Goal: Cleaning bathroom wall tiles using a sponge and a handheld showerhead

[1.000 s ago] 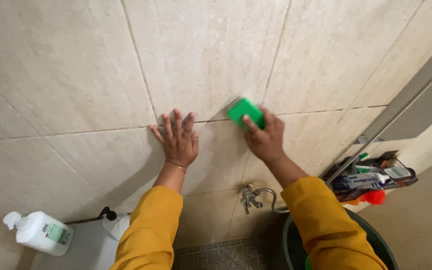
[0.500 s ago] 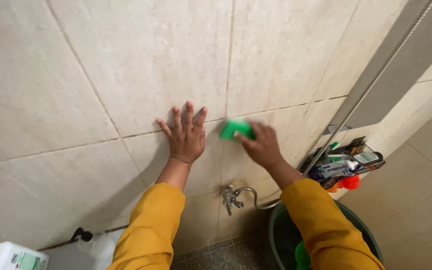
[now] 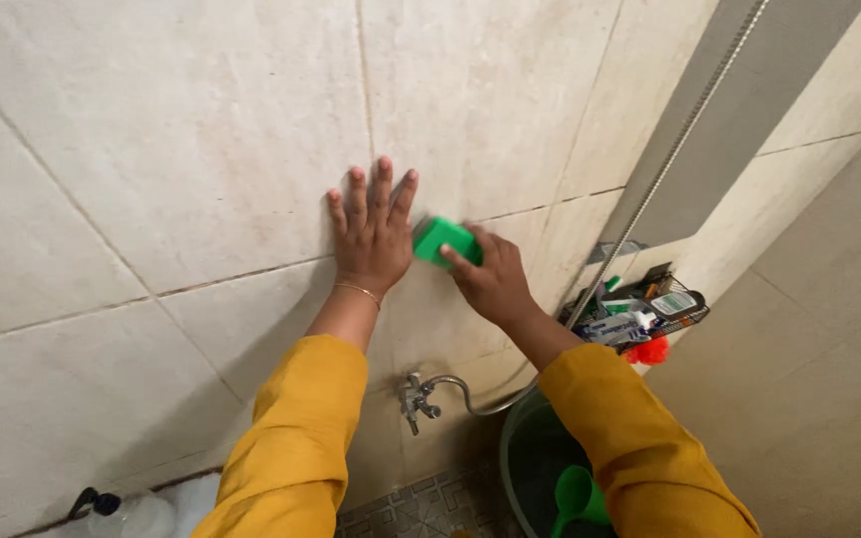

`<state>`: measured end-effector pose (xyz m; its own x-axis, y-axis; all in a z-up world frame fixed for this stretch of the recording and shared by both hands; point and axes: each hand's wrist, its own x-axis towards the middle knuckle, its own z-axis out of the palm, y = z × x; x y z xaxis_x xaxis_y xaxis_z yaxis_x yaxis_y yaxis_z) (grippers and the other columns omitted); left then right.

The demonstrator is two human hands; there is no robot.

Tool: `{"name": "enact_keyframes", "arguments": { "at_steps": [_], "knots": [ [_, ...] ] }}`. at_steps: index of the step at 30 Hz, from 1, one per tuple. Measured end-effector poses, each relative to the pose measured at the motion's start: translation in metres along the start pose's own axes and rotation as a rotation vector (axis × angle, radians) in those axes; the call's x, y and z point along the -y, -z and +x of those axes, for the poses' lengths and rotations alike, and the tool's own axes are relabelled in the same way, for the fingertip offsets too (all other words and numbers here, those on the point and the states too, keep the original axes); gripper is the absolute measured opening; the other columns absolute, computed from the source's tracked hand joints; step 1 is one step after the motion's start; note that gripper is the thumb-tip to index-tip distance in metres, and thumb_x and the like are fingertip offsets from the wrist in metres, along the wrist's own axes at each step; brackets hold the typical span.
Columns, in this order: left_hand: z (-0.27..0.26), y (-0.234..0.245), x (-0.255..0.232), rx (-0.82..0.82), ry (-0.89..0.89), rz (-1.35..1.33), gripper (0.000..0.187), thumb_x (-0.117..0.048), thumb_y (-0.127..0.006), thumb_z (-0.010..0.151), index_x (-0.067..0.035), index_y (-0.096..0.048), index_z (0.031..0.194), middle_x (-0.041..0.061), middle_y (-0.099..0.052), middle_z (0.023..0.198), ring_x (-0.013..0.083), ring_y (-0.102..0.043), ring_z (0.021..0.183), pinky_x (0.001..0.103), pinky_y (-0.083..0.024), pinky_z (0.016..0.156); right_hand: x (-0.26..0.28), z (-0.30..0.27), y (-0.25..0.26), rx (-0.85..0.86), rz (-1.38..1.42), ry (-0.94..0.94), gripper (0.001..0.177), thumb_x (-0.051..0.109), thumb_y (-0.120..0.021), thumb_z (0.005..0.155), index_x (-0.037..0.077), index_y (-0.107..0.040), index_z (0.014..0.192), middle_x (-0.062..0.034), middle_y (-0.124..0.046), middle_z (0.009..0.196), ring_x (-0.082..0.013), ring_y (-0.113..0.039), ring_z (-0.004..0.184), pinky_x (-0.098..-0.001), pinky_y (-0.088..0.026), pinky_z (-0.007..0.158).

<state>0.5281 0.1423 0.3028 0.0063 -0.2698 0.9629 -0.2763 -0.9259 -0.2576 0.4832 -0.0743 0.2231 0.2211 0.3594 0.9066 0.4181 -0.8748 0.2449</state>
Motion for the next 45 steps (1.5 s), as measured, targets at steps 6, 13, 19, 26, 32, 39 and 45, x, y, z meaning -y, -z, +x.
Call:
{"name": "enact_keyframes", "arguments": {
  "at_steps": [6,13,19,26,32,39,45],
  "knots": [
    [-0.005,-0.007,-0.005,-0.027,-0.025,0.035,0.054,-0.042,-0.023,0.108,-0.034,-0.043,0.157,0.004,-0.036,0.166,0.0358,-0.019,0.156,0.057,-0.007,0.125,-0.066,0.008,0.029,-0.012,0.084,-0.093,0.053,0.012,-0.082,0.078,0.023,-0.067,0.127,-0.0344,-0.060,0.122,-0.0532,-0.067,0.095,-0.0592,-0.052,0.075],
    [-0.009,-0.015,-0.009,-0.048,-0.017,0.082,0.055,-0.047,-0.028,0.106,-0.035,-0.048,0.155,0.004,-0.041,0.163,0.0372,-0.025,0.154,0.059,-0.011,0.124,-0.109,0.048,0.050,-0.226,0.064,-0.604,0.077,0.027,-0.069,0.099,0.022,-0.029,0.165,-0.0323,-0.041,0.143,-0.0571,-0.048,0.130,-0.0619,-0.040,0.108],
    [-0.007,-0.015,-0.009,-0.061,-0.024,0.122,0.058,-0.052,-0.026,0.103,-0.036,-0.049,0.154,0.003,-0.042,0.163,0.0372,-0.023,0.154,0.059,-0.009,0.124,-0.083,-0.008,0.015,-0.065,0.030,-0.499,0.074,0.019,-0.084,0.079,0.012,-0.057,0.148,-0.0393,-0.048,0.131,-0.0600,-0.057,0.114,-0.0611,-0.047,0.096],
    [-0.012,-0.019,-0.011,-0.062,-0.021,0.148,0.060,-0.055,-0.026,0.102,-0.038,-0.053,0.154,0.004,-0.045,0.161,0.0369,-0.026,0.153,0.058,-0.014,0.122,-0.113,-0.069,0.010,-0.060,0.005,-0.209,0.061,0.026,-0.082,0.083,0.029,-0.059,0.139,-0.0321,-0.055,0.130,-0.0501,-0.064,0.106,-0.0553,-0.052,0.086],
    [-0.012,-0.022,-0.011,-0.081,-0.028,0.165,0.060,-0.054,-0.028,0.101,-0.037,-0.055,0.152,0.005,-0.047,0.160,0.0376,-0.028,0.152,0.059,-0.013,0.122,-0.170,-0.005,0.041,-0.213,-0.042,-0.604,0.068,0.029,-0.071,0.097,0.016,-0.041,0.157,-0.0331,-0.047,0.134,-0.0563,-0.049,0.126,-0.0615,-0.039,0.105],
    [-0.012,-0.022,-0.011,-0.101,-0.014,0.162,0.059,-0.056,-0.030,0.101,-0.039,-0.056,0.151,0.003,-0.047,0.161,0.0353,-0.029,0.152,0.058,-0.014,0.122,-0.107,0.020,-0.007,-0.223,0.036,-0.540,0.071,0.028,-0.077,0.089,0.016,-0.048,0.153,-0.0357,-0.047,0.129,-0.0587,-0.052,0.115,-0.0614,-0.042,0.098],
    [-0.014,-0.015,-0.008,-0.057,-0.036,0.144,0.058,-0.050,-0.023,0.104,-0.037,-0.051,0.154,0.003,-0.045,0.161,0.0355,-0.030,0.152,0.058,-0.017,0.121,-0.049,-0.024,-0.006,-0.133,0.005,-0.160,0.055,0.031,-0.077,0.085,0.036,-0.063,0.138,-0.0244,-0.055,0.140,-0.0431,-0.061,0.118,-0.0519,-0.048,0.093]
  ]
}}
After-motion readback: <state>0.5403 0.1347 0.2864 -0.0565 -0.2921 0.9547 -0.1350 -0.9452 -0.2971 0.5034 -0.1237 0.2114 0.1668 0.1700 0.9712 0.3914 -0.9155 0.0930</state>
